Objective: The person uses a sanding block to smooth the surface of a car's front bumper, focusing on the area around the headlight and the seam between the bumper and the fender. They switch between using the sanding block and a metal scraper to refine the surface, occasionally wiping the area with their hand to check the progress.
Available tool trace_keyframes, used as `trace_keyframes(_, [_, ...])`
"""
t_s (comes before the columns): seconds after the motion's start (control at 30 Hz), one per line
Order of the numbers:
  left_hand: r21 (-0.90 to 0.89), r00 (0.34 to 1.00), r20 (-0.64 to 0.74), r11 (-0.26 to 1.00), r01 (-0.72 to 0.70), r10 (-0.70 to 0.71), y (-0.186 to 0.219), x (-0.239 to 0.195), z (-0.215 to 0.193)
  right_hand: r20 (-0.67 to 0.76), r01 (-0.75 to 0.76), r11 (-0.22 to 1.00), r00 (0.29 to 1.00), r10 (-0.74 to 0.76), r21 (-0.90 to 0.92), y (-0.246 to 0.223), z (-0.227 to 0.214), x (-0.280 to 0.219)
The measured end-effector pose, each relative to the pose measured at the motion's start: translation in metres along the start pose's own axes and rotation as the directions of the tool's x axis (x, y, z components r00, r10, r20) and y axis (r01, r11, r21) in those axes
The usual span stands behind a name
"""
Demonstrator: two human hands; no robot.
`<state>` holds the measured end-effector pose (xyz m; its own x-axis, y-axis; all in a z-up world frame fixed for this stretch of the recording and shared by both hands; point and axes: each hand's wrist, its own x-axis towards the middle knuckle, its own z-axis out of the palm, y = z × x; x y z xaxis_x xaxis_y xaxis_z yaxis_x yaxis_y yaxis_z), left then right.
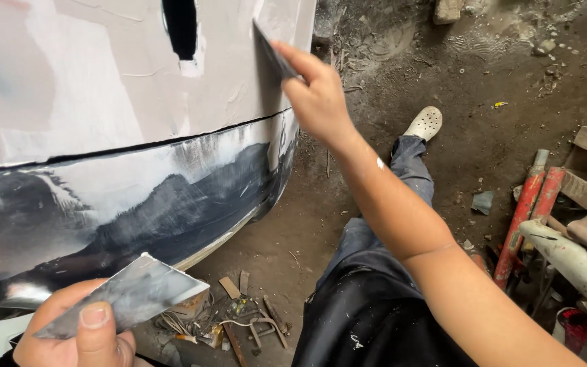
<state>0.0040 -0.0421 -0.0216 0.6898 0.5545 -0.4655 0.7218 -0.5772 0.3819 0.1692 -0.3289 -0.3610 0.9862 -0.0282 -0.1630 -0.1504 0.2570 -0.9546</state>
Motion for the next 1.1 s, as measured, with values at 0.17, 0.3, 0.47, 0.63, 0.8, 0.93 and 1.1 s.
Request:
trace_keyframes(0.17, [-0.063, 0.997, -0.064, 0.997, -0.036, 0.032, 0.025, -0.014, 0.024, 0.035, 0.187, 0.949, 0.982, -0.184, -0.253, -0.040, 0.020, -0.051])
trace_keyframes(0.3, [-0.109, 0.994, -0.092, 0.991, -0.077, 0.067, 0.024, -0.015, 0.027, 0.120, 0.365, 0.890, 0.931, -0.345, -0.272, -0.047, 0.020, -0.076])
trace_keyframes(0.47, [-0.038, 0.992, -0.116, 0.998, -0.053, 0.048, 0.024, -0.013, 0.026, 0.091, 0.347, 0.884, 0.937, -0.336, -0.314, -0.033, -0.023, -0.021])
trace_keyframes(0.63, [-0.069, 0.996, -0.075, 0.996, -0.056, 0.051, 0.024, -0.012, 0.024, -0.061, -0.011, 0.989, 0.998, 0.003, -0.145, 0.058, -0.049, 0.103])
trace_keyframes(0.8, [-0.137, 0.991, -0.102, 0.986, -0.097, 0.083, 0.031, -0.014, 0.033, -0.036, -0.023, 0.996, 0.999, 0.020, -0.084, 0.003, -0.032, 0.082])
trace_keyframes(0.93, [-0.164, 0.998, -0.062, 0.986, -0.037, 0.027, 0.027, -0.014, 0.028, 0.041, 0.240, 0.956, 0.971, -0.237, -0.167, -0.028, -0.011, 0.031])
trace_keyframes(1.1, [-0.119, 0.996, -0.087, 0.992, -0.032, 0.021, 0.037, -0.018, 0.033, 0.111, 0.334, 0.914, 0.942, -0.316, -0.232, -0.058, 0.009, -0.029])
